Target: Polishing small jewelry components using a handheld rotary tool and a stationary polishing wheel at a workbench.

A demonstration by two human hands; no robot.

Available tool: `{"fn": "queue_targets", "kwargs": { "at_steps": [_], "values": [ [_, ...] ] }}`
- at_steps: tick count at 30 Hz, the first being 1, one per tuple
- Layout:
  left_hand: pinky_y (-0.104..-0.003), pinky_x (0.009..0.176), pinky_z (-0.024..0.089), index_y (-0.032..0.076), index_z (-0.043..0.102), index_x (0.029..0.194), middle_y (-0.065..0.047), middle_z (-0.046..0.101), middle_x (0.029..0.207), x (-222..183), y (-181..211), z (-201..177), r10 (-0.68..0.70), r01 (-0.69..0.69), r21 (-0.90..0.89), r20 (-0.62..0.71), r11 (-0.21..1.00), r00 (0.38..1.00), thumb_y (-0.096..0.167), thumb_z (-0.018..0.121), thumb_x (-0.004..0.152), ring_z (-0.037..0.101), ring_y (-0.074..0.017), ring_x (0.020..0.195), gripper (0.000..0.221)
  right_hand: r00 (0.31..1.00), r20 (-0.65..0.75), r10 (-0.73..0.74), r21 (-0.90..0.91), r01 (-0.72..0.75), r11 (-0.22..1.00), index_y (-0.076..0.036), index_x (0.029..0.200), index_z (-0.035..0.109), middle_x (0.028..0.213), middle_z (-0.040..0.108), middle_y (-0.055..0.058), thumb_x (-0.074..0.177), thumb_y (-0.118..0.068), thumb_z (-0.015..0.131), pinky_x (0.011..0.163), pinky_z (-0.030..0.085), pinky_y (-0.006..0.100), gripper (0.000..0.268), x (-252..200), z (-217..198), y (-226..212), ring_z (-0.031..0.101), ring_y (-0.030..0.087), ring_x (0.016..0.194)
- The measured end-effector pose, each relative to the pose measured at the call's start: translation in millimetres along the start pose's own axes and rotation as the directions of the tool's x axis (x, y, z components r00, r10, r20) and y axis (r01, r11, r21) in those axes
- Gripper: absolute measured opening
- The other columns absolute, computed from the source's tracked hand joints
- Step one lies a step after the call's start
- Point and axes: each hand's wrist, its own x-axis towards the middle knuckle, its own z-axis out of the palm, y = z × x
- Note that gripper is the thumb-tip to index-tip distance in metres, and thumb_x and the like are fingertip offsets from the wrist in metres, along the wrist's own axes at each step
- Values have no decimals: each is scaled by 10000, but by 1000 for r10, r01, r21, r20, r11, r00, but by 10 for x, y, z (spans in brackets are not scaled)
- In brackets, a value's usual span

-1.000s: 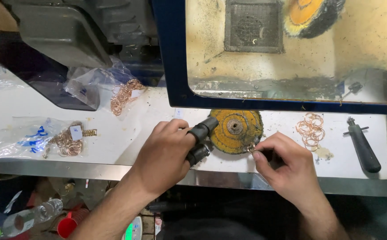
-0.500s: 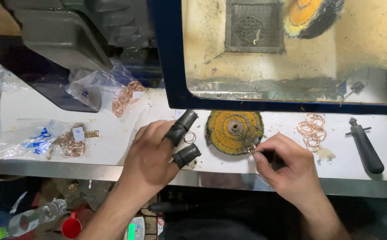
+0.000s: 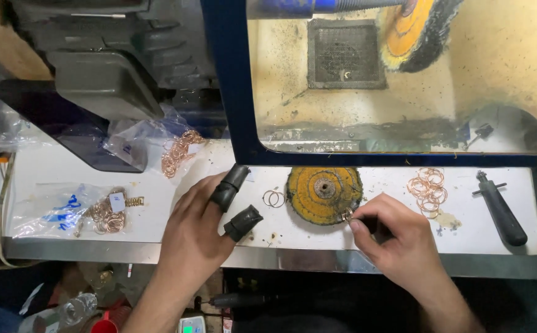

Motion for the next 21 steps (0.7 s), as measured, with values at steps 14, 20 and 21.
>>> {"fn": "queue_targets", "kwargs": {
  "at_steps": [14,20,21],
  "values": [
    [-578,1065,403,-1,645,946,-265,489,1539,-197,-64,170,-76,40,307,104,951,992,436,824,686,488,-443,1346,539,1000,0,5,-58,-5,998,-120,817,726,781,708,-5,903,-264,699,591,448,249,169,-15,35,19,616,116,652],
    [-583,1143,286,-41,615,1206,-258,402,1589,58,-132,170,-275,207,316,187,926,943,755,657,819,365,-437,1427,886,999,-15,42,-77,-43,996,-133,798,728,771,710,-20,900,-249,698,593,440,247,157,-28,32,-9,594,112,631],
    [-598,1158,258,-29,647,1112,-263,375,1609,103,-133,149,-318,249,296,211,922,925,789,605,831,337,-450,1449,865,999,-16,45,-62,-46,997,-127,799,729,770,712,-12,895,-230,703,594,450,249,143,-35,32,-7,609,115,646]
  ]
}}
